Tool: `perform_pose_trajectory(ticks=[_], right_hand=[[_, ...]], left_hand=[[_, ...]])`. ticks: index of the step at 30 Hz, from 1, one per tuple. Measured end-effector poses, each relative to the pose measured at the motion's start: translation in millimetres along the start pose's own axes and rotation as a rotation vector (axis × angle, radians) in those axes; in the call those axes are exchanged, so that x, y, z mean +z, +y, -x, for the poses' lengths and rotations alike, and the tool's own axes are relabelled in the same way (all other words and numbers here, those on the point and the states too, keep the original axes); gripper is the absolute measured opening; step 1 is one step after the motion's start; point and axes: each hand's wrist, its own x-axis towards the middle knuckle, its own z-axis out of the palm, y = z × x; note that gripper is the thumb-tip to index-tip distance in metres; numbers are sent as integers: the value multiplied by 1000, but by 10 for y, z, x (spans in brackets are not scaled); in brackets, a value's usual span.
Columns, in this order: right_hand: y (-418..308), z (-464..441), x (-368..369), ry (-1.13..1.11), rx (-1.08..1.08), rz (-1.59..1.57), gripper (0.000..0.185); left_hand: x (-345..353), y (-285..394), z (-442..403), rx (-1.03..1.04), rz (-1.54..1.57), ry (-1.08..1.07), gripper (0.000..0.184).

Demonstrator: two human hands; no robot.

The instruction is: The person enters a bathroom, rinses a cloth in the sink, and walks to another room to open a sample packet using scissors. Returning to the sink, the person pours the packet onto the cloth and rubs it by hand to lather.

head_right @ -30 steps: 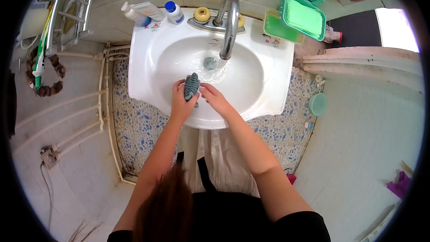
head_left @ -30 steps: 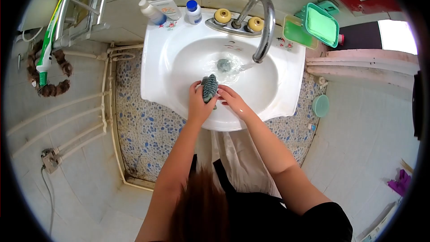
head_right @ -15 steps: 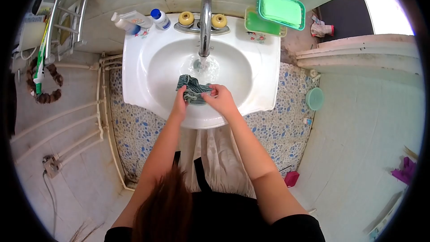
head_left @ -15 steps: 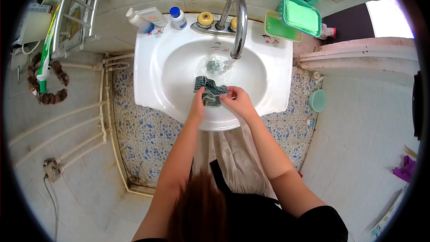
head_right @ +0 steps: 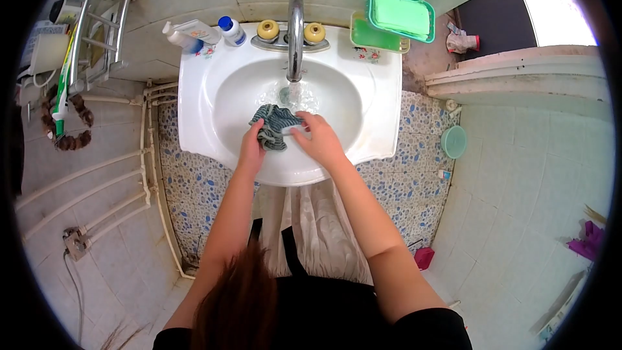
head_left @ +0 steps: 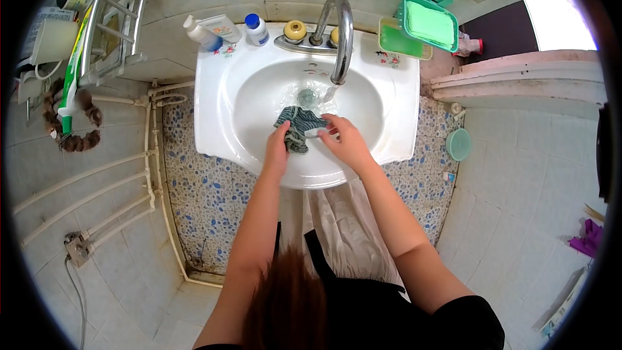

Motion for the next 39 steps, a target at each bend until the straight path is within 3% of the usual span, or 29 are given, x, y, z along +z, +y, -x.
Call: perform_pose_trajectory(ticks=[3, 7, 13, 17, 21, 22, 25, 31, 36, 39], right_hand=[[-116, 37, 102, -148, -78, -55, 36], [-146, 48, 192, -209, 65, -40, 33], [-168, 89, 87, 8, 179, -91, 22], [-93, 21, -113, 48, 234, -200, 19], [-195, -18, -317, 108, -137, 138, 14], [-257, -15, -362, 96, -131, 166, 13], [-364, -13, -442, 82, -105, 197, 13], [-313, -21, -466, 75, -59, 109, 14], [-307, -14, -494, 46, -9, 125, 17], [-241, -35, -473, 68, 152, -45, 18]], left_hand=[[64, -63, 8, -19, 38, -35, 26], [221, -29, 193, -21, 78, -165, 26], [82, 2, 251, -84, -207, -182, 32], [11, 67, 228, 35, -434, -89, 32], [127, 289, 361, 155, -794, -60, 29], [123, 321, 368, 167, -897, -54, 29], [122, 393, 368, 518, -1136, -106, 27], [187, 510, 398, 676, -1098, -122, 25], [409, 733, 634, 684, -1189, -56, 19], [440, 785, 666, 690, -1148, -41, 18]])
